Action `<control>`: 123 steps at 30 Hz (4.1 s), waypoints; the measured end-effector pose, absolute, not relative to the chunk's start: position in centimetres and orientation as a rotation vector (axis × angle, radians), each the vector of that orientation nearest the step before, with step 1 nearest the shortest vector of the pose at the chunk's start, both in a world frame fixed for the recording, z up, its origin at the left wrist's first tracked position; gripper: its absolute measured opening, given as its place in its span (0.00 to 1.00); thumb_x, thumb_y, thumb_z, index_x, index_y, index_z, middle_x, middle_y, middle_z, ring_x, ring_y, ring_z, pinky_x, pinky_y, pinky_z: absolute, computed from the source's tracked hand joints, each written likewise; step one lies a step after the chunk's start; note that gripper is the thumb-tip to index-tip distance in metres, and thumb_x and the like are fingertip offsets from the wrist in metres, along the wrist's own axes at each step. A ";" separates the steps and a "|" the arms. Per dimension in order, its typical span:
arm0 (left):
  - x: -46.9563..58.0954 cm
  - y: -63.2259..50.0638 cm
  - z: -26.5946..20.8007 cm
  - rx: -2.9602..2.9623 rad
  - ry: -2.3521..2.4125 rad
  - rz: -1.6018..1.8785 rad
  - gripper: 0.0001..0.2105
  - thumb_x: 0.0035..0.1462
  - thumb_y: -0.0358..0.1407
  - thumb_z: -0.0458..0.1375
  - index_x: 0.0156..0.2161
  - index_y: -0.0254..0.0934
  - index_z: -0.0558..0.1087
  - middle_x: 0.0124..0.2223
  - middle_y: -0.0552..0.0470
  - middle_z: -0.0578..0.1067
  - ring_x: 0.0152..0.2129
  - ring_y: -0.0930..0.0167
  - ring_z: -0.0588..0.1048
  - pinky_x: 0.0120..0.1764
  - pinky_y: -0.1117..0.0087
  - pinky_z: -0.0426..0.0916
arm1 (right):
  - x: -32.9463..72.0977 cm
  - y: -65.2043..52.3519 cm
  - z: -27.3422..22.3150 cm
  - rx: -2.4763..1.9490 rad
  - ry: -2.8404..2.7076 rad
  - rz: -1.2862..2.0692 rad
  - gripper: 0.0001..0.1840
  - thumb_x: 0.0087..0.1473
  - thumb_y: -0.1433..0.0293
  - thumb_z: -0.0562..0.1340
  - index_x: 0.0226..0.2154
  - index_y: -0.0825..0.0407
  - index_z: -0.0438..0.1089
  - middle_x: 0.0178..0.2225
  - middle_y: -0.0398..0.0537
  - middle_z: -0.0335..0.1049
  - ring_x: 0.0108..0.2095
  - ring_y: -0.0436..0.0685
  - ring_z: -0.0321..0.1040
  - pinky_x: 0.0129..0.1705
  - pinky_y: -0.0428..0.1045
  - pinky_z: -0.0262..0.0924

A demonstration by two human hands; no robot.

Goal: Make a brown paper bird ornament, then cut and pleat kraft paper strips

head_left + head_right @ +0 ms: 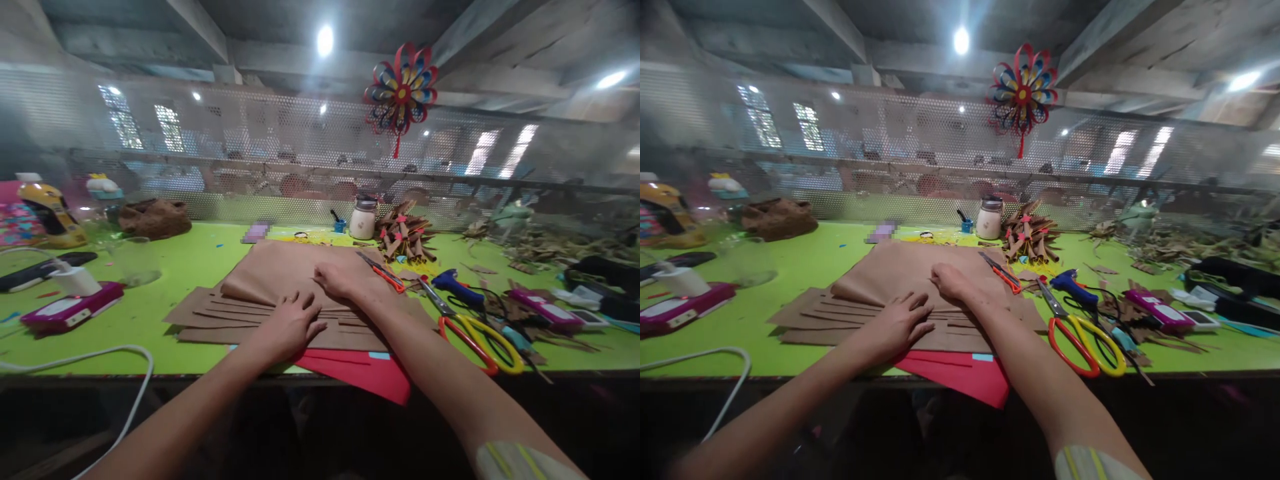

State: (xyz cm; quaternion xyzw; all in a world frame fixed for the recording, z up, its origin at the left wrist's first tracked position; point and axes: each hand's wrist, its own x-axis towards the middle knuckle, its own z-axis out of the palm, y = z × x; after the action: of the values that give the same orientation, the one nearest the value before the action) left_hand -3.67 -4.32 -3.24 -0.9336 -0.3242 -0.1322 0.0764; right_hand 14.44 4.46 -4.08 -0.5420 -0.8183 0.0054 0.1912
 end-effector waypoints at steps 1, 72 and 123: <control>-3.7 -4.4 -3.1 -2.810 -0.977 -0.395 0.18 0.61 0.46 0.43 0.45 0.38 0.69 0.48 0.43 0.66 0.45 0.61 0.66 0.49 0.57 0.59 | 14.4 4.5 -4.2 -1.526 -2.308 0.014 0.07 0.56 0.71 0.56 0.32 0.56 0.67 0.32 0.48 0.69 0.30 0.49 0.58 0.31 0.44 0.49; -3.4 -4.0 -2.7 -2.708 -0.991 -0.236 0.18 0.61 0.35 0.43 0.52 0.36 0.67 0.49 0.40 0.69 0.46 0.60 0.68 0.46 0.58 0.63 | 18.5 -12.9 -4.9 -1.829 -2.141 -0.260 0.29 0.60 0.53 0.43 0.55 0.51 0.60 0.58 0.54 0.58 0.57 0.65 0.52 0.55 0.62 0.47; -19.8 -5.0 -1.7 -2.275 -1.583 -0.271 0.23 0.62 0.46 0.42 0.46 0.31 0.71 0.54 0.36 0.68 0.56 0.58 0.60 0.53 0.52 0.55 | 16.4 -7.0 -5.8 -1.547 -2.523 0.070 0.34 0.58 0.48 0.40 0.61 0.46 0.50 0.63 0.49 0.47 0.63 0.61 0.42 0.60 0.62 0.41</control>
State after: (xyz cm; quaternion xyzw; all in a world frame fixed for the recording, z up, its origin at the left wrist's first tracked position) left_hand -19.77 -4.99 -1.65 -0.8040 -0.5594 -0.0957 0.1773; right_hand 16.40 -6.96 -5.80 -0.5205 -0.8487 0.0237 0.0906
